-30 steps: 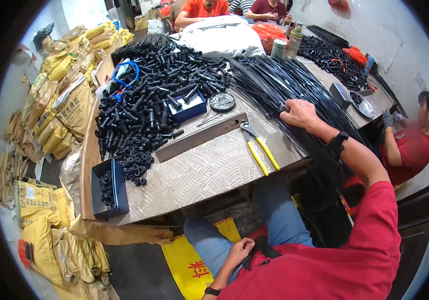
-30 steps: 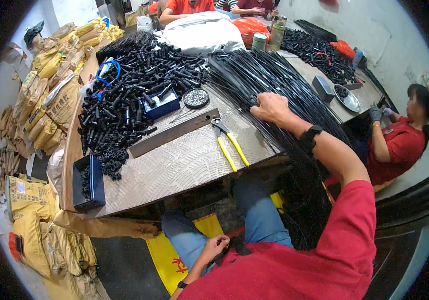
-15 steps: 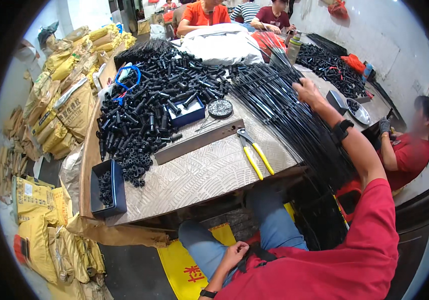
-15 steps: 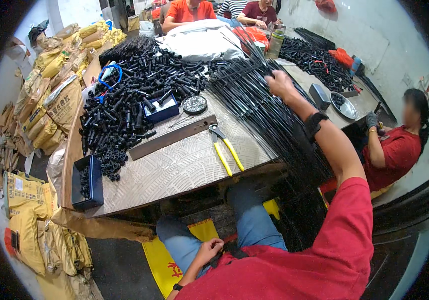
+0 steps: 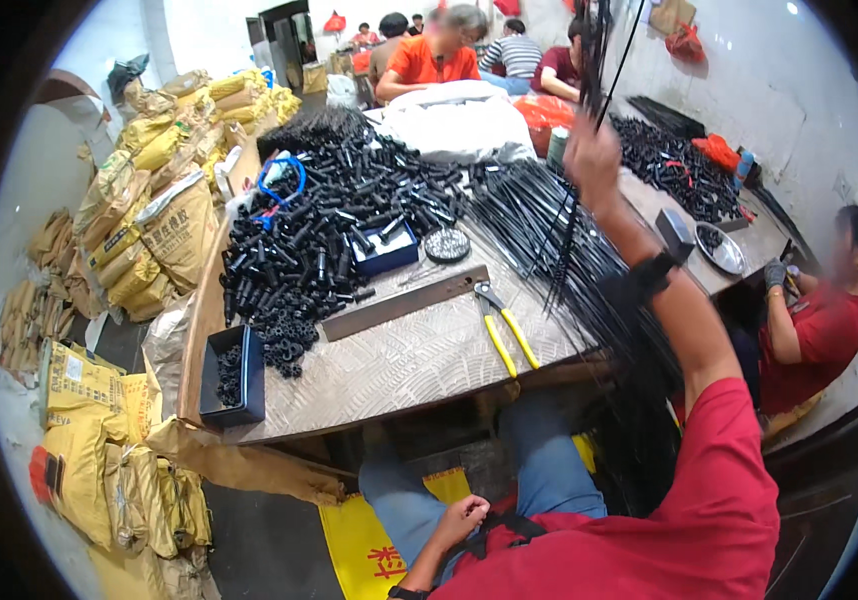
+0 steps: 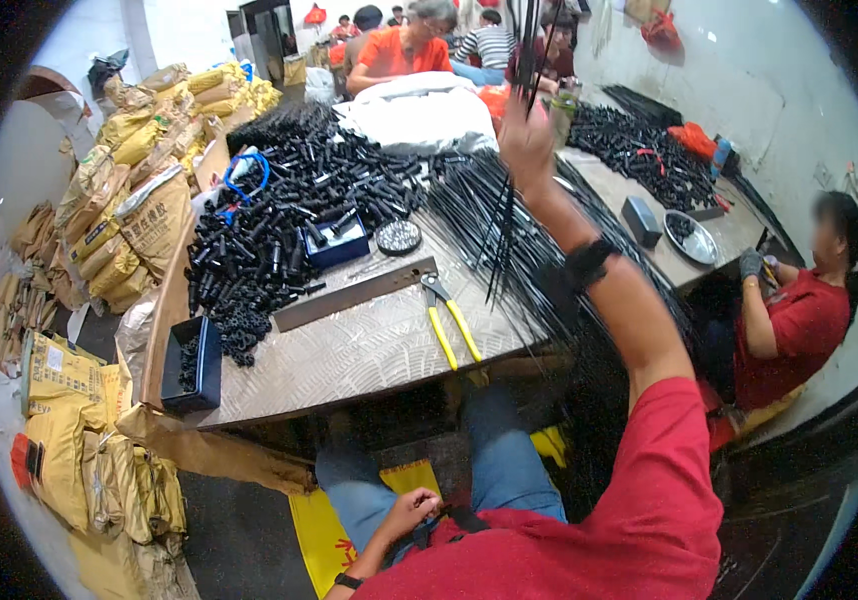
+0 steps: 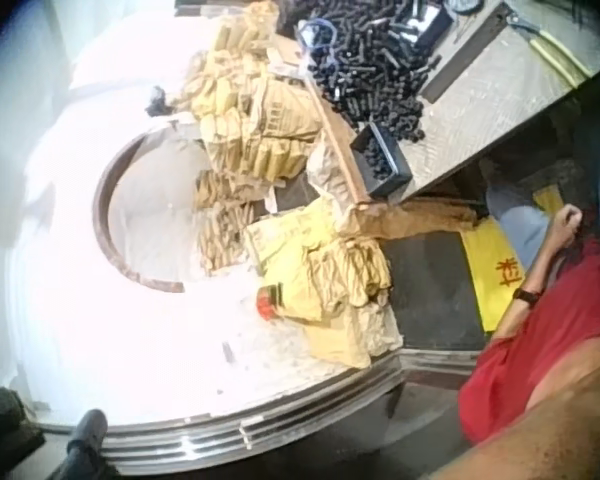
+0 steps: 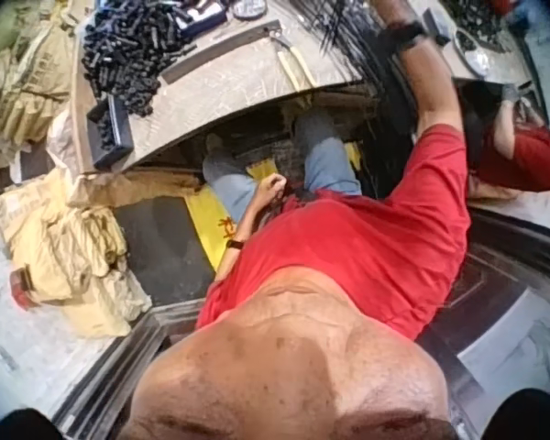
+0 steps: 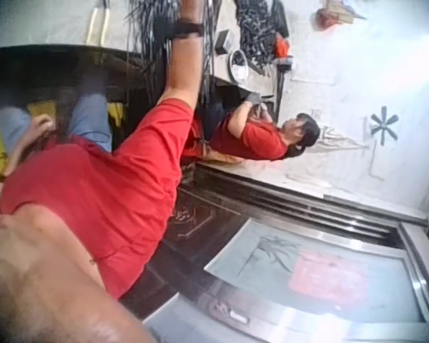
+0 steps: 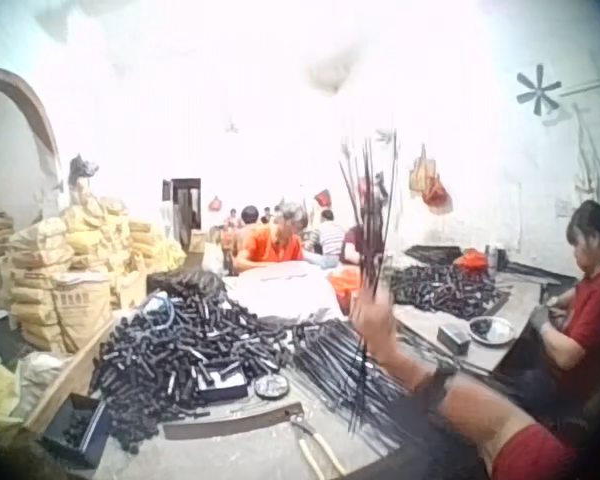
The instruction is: The person sorts black plastic components from a yellow bag onto a table. Then, the person picks up a bundle of thin black rods and inserts their ends into a cylindrical black connector, using pliers to secure the connection.
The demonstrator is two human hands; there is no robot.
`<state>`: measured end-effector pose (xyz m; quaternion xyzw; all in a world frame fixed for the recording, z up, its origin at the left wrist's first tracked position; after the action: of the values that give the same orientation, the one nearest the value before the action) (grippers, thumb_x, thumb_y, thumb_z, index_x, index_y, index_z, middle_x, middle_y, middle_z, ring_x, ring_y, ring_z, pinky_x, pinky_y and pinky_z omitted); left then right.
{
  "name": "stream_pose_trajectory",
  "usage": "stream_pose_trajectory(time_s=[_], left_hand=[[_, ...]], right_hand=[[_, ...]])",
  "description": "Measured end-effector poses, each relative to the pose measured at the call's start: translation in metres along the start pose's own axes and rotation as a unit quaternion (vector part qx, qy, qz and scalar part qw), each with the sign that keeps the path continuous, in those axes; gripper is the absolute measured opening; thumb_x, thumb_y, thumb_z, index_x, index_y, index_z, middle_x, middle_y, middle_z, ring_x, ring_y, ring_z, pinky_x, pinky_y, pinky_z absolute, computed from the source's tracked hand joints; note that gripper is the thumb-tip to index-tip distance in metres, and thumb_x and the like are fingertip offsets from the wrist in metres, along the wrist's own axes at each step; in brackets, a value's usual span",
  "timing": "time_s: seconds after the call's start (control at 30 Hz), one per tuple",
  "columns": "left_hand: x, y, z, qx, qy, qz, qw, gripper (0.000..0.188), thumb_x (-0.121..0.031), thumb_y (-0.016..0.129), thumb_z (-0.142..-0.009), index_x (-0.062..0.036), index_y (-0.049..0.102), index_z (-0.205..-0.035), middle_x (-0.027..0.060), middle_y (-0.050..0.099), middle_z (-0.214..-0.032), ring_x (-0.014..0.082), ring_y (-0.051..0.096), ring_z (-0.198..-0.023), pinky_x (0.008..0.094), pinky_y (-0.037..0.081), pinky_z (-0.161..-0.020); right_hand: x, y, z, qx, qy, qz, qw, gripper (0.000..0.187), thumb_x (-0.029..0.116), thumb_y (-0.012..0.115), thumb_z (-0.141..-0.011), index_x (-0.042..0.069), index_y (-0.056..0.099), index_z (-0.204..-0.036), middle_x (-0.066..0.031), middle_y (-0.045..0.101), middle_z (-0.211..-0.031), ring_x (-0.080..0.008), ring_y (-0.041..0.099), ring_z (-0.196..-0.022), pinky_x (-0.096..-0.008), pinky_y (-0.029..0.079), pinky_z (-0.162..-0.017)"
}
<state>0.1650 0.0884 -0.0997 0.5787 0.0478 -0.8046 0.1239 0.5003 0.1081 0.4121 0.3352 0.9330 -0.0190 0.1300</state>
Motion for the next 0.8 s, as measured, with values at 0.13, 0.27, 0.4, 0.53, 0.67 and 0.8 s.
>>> stream_pose_trajectory(time_s=[0.13, 0.27, 0.4, 0.53, 0.67, 0.8], left_hand=[[-0.108, -0.015, 0.017, -0.023, 0.053, -0.026, 0.998, 0.017, -0.017, 0.054, -0.087, -0.0010, 0.058, -0.094, 0.0011, 0.058, -0.076, 0.0069, 0.054, -0.066, 0.0222, 0.045, -0.060], [-0.244, -0.016, 0.037, 0.041, 0.147, -0.026, 0.988, 0.014, -0.011, 0.053, -0.088, 0.0005, 0.058, -0.094, 0.0022, 0.059, -0.073, 0.0067, 0.056, -0.065, 0.0214, 0.047, -0.057], [-0.376, -0.012, 0.032, 0.069, 0.267, -0.076, 0.958, 0.017, -0.013, 0.054, -0.087, 0.0023, 0.057, -0.095, 0.0053, 0.061, -0.079, 0.0092, 0.057, -0.073, 0.0223, 0.047, -0.065], [-0.464, -0.055, 0.010, -0.149, 0.417, -0.015, 0.896, 0.028, -0.021, 0.058, -0.086, 0.0050, 0.057, -0.095, 0.0073, 0.061, -0.083, 0.0120, 0.058, -0.079, 0.0229, 0.045, -0.076], [-0.471, -0.087, -0.023, -0.122, 0.289, 0.147, 0.938, 0.028, -0.030, 0.059, -0.085, -0.0017, 0.059, -0.087, 0.0054, 0.061, -0.077, 0.0122, 0.060, -0.071, 0.0250, 0.050, -0.070], [-0.447, -0.116, -0.014, -0.168, 0.274, 0.138, 0.937, 0.025, -0.026, 0.051, -0.090, -0.0017, 0.057, -0.091, 0.0038, 0.060, -0.076, 0.0126, 0.060, -0.069, 0.0251, 0.050, -0.061]], right_hand=[[0.015, 0.051, 0.119, 0.223, 0.441, -0.501, 0.710, 0.021, 0.023, 0.046, -0.092, 0.006, 0.043, -0.079, 0.0018, 0.040, -0.056, -0.0055, 0.038, -0.036, -0.0214, 0.028, -0.031], [0.039, 0.042, 0.066, 0.330, 0.462, -0.558, 0.605, 0.024, 0.026, 0.044, -0.092, 0.005, 0.044, -0.081, 0.0022, 0.042, -0.054, -0.0054, 0.040, -0.036, -0.0203, 0.031, -0.030], [0.078, 0.020, 0.043, 0.415, 0.452, -0.593, 0.521, 0.023, 0.023, 0.048, -0.090, 0.006, 0.042, -0.075, 0.0009, 0.046, -0.054, -0.0066, 0.041, -0.034, -0.0202, 0.031, -0.030], [0.139, -0.031, 0.030, 0.473, 0.375, -0.593, 0.532, 0.015, 0.017, 0.047, -0.089, 0.003, 0.045, -0.083, 0.0003, 0.048, -0.056, -0.0066, 0.044, -0.037, -0.0217, 0.035, -0.031], [0.193, -0.080, 0.054, 0.559, 0.316, -0.603, 0.473, 0.021, 0.016, 0.049, -0.089, 0.001, 0.043, -0.101, -0.0018, 0.050, -0.059, -0.0106, 0.052, -0.044, -0.0243, 0.042, -0.040], [0.215, -0.096, 0.088, 0.637, 0.227, -0.677, 0.289, 0.035, 0.027, 0.051, -0.089, 0.000, 0.043, -0.110, -0.0085, 0.060, -0.080, -0.0150, 0.060, -0.063, -0.0285, 0.049, -0.054]])
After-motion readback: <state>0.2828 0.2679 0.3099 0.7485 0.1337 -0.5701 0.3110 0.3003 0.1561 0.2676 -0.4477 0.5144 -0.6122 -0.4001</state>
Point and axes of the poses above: each hand's wrist, its own z-axis away from the middle knuckle, its own y-axis out of the palm, x = y × z, the point moved 10 cm from there along -z, towards the middle knuckle
